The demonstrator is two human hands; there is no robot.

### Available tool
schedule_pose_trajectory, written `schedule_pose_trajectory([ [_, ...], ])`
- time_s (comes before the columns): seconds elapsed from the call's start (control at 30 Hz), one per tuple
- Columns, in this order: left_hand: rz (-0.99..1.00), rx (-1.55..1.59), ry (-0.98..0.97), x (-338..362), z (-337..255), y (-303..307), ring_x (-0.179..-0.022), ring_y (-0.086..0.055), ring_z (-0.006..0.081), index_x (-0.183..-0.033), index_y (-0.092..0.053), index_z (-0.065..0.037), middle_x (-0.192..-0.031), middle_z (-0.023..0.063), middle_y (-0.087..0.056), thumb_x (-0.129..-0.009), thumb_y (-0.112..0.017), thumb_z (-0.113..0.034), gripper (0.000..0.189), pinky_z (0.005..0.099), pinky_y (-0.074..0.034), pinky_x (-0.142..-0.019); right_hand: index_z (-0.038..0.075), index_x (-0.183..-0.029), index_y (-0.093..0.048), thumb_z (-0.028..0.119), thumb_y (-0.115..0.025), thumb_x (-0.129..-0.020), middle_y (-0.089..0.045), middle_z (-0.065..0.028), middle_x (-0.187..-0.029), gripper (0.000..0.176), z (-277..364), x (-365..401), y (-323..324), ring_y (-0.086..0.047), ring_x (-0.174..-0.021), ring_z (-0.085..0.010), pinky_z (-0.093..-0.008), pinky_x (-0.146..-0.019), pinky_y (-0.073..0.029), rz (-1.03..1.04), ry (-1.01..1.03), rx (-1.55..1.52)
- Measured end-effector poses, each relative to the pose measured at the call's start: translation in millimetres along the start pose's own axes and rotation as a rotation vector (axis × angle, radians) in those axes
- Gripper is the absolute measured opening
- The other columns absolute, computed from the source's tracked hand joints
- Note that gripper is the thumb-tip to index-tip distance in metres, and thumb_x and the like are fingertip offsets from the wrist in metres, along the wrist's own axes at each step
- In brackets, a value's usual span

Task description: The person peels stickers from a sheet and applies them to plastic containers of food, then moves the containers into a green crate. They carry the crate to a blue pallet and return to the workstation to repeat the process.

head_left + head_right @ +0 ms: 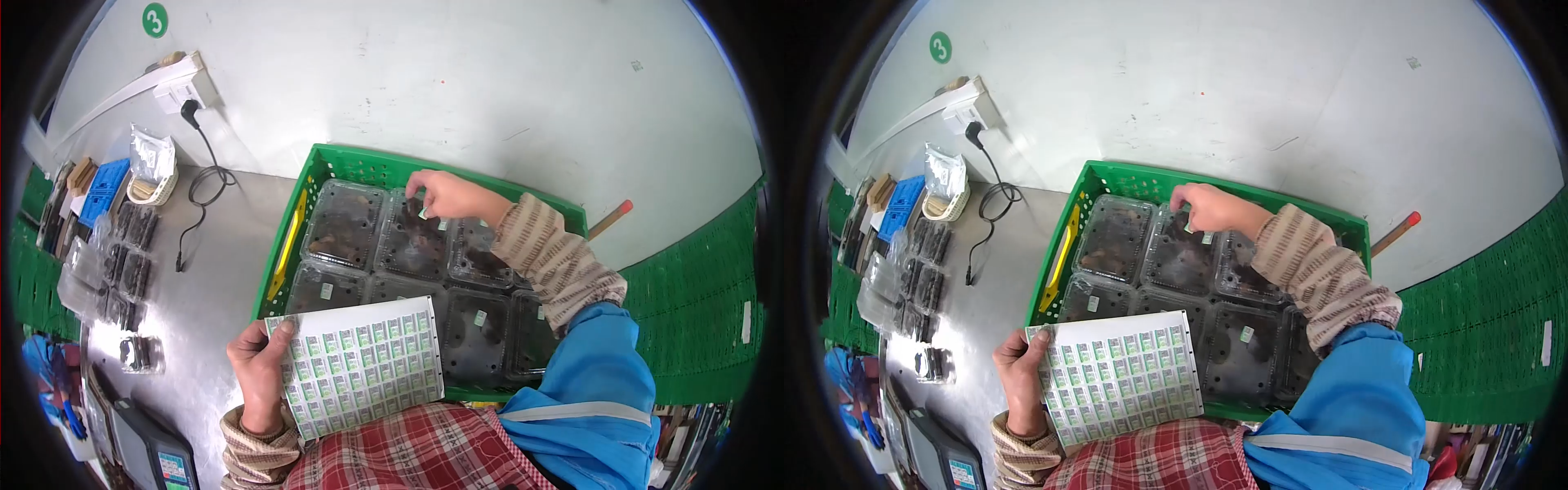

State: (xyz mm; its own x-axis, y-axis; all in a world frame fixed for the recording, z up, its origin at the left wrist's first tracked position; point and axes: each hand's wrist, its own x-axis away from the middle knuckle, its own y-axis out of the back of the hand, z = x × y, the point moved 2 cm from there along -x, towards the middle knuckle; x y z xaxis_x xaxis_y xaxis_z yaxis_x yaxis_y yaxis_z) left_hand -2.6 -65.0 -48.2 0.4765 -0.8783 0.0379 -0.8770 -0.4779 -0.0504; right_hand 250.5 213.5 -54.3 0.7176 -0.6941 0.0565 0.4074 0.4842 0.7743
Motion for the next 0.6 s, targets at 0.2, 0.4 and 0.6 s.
schedule_pose_trajectory([
  [0.2,-0.098,-0.032,-0.021,-1.1,0.4,45.0,-0.052,-0.045,0.0032,-0.07,-0.061,-0.001,-0.062,-0.001,-0.058,-0.081,-0.064,-0.011,0.016,0.0184,-0.034,-0.048,0.004,-0.096,-0.055,0.011,-0.075,-0.057,-0.056,-0.0154,-0.091,0.044,-5.3,-32.3,-15.1,-0.054,-0.09,-0.0322,-0.0397,-0.077,-0.045,-0.086,0.129,0.535],
  [0.4,-0.409,0.104,-0.079,-34.4,11.5,120.5,-0.054,-0.047,0.0027,-0.072,-0.061,-0.001,-0.065,-0.0006,-0.059,-0.084,-0.06,-0.009,0.014,0.0162,-0.034,-0.049,0.0,-0.102,-0.054,0.005,-0.072,-0.062,-0.059,-0.0138,-0.094,0.044,64.8,-83.5,-26.4,-0.058,-0.088,-0.0264,-0.0362,-0.075,-0.047,0.094,-0.009,-0.056],
  [0.6,-0.629,0.038,0.01,-74.9,43.9,184.7,-0.054,-0.053,0.0087,-0.081,-0.059,0.006,-0.068,0.0052,-0.06,-0.084,-0.06,-0.013,0.019,0.02,-0.041,-0.05,0.0,-0.101,-0.054,0.0,-0.07,-0.063,-0.057,-0.0148,-0.092,0.042,48.9,-140.9,-67.9,-0.058,-0.084,-0.0257,-0.0354,-0.075,-0.048,0.059,0.214,0.124],
])
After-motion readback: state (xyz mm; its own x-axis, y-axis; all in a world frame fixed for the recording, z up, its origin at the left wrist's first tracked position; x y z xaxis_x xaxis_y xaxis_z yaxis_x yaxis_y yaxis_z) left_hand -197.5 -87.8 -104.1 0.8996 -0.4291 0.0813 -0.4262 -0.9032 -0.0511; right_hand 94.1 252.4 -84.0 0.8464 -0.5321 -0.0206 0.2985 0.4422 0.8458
